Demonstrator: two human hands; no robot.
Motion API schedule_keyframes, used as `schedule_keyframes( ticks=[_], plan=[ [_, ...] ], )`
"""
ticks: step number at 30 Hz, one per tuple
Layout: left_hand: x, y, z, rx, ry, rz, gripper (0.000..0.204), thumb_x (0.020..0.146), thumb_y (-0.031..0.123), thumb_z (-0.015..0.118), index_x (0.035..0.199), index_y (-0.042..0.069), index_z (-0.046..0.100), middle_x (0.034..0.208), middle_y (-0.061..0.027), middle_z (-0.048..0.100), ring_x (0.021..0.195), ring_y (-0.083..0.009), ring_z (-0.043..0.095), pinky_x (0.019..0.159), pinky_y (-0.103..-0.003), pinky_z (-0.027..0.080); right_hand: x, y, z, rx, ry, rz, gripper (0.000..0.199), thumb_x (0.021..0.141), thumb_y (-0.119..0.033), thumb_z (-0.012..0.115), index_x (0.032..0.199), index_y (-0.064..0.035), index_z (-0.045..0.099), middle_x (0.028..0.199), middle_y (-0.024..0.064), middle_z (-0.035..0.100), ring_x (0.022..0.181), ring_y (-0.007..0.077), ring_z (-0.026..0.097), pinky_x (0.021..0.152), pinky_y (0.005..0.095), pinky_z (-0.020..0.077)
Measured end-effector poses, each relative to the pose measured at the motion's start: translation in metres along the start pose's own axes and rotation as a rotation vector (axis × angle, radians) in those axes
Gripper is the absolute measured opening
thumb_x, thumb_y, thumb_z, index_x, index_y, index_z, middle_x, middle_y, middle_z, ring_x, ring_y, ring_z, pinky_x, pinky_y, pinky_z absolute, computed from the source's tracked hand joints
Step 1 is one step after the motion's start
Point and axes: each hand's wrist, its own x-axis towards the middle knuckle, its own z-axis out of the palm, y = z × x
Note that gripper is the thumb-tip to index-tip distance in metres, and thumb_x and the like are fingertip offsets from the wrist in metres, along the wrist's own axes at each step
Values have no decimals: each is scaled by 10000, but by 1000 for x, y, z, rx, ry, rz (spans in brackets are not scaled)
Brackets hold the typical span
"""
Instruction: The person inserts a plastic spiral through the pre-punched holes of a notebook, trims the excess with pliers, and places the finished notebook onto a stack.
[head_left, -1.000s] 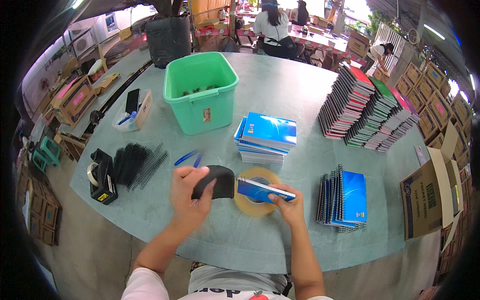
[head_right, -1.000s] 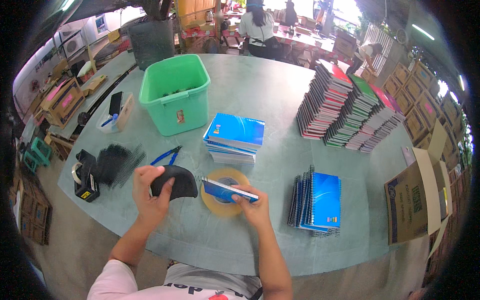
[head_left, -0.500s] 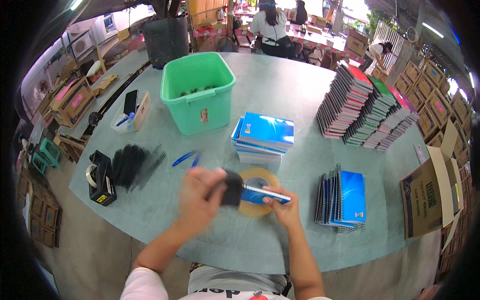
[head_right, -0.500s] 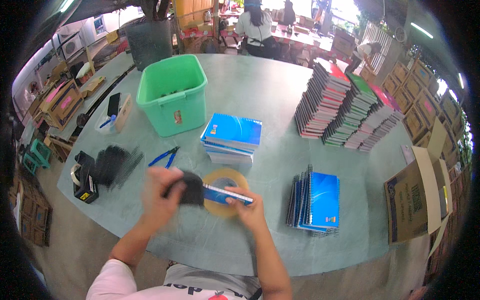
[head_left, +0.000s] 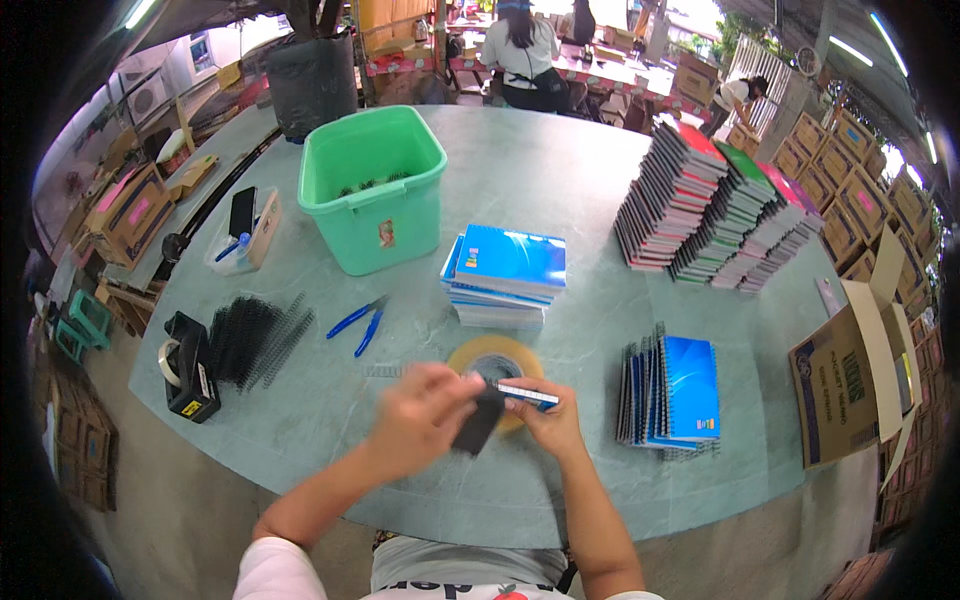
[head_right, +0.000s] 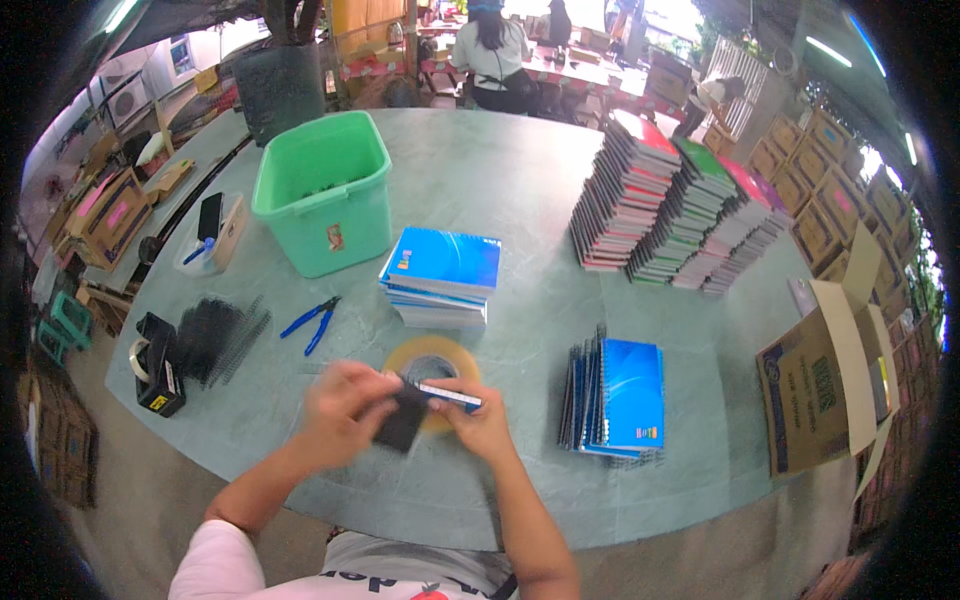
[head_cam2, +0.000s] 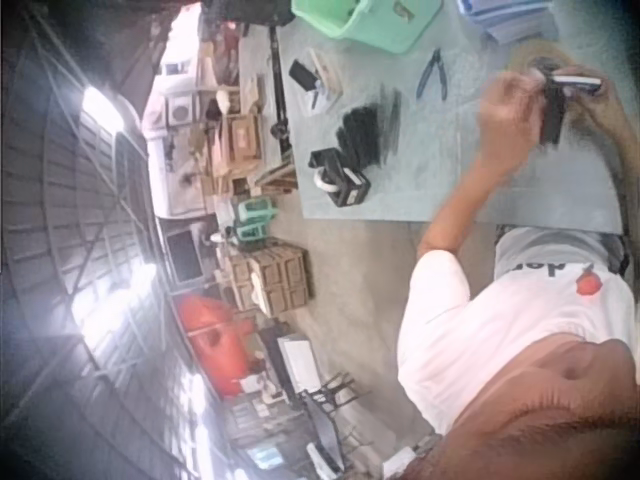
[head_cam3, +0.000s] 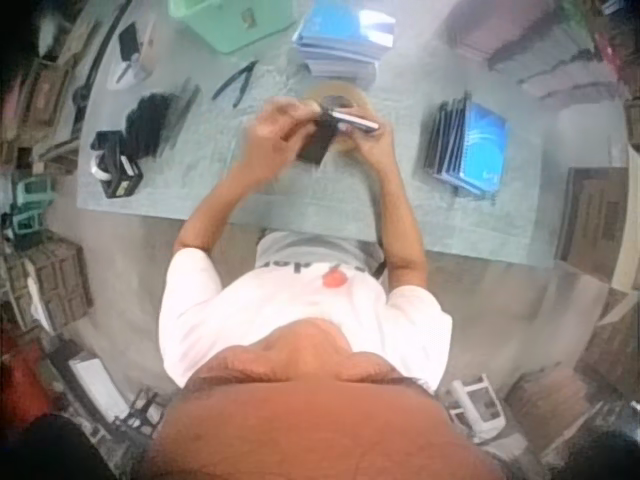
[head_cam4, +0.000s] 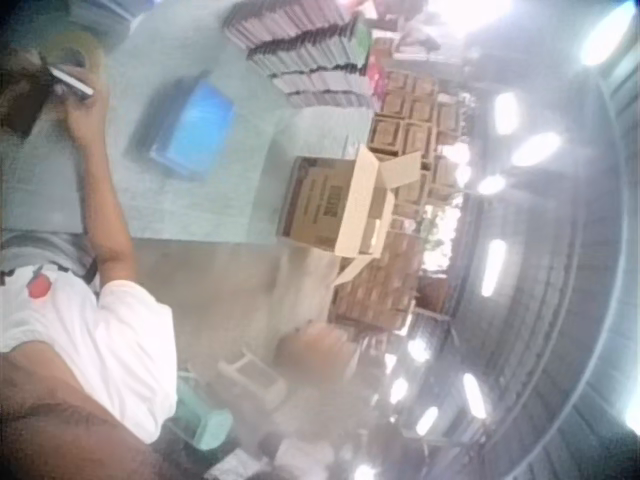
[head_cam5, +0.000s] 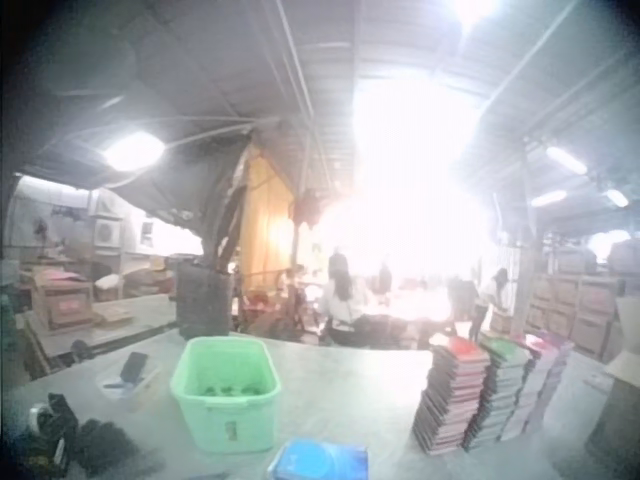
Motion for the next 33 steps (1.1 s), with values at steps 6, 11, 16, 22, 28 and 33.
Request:
schedule_keyframes(
  ticks=[6, 11, 16, 22, 28, 33],
  plan=[
    [2, 3, 5, -19, -233, 9, 317, 699, -23, 683, 999, 63, 623, 891, -88, 567, 817, -232, 566, 697, -312, 464, -3, 6, 0, -34, -26, -40, 246, 771, -17, 696, 1014, -11, 661, 954, 36, 668, 845, 86, 584, 763, 232, 472],
    [16, 3, 0, 90, 76, -7, 335, 669, -9, 709, 980, 104, 661, 884, -76, 565, 758, -226, 574, 644, -316, 478, -3, 3, 2, 5, -76, 13, 261, 797, 55, 619, 1050, -4, 647, 996, 49, 666, 883, 87, 579, 790, 239, 469],
    [24, 12, -1, -7, 122, -91, 349, 672, 39, 711, 1007, 119, 656, 893, -73, 573, 780, -241, 590, 644, -331, 498, -4, -2, 0, -68, -68, 63, 270, 810, 63, 577, 1061, -11, 644, 949, 56, 674, 866, 87, 584, 769, 243, 474],
    [16, 17, 12, -119, -146, -76, 329, 701, 23, 696, 1019, 99, 656, 896, -111, 579, 794, -261, 600, 675, -329, 494, -6, 0, 1, -139, -113, 14, 303, 810, 89, 525, 1076, -7, 634, 953, 64, 670, 893, 125, 604, 801, 262, 470],
    [-30, 16, 22, -245, -513, -161, 310, 740, 111, 689, 1044, 111, 625, 944, -125, 553, 829, -295, 573, 714, -381, 482, -2, 3, -1, 75, -116, 77, 274, 833, 19, 582, 1102, -10, 623, 1086, 102, 640, 1004, 149, 576, 883, 287, 453],
    [-50, 10, 22, -67, -384, -51, 311, 733, 168, 708, 1026, 91, 641, 1035, -118, 550, 982, -314, 508, 830, -398, 426, -5, -3, 1, 166, -81, -59, 284, 825, 6, 604, 1108, -1, 614, 1105, 118, 635, 1032, 183, 580, 932, 313, 434]
  ],
)
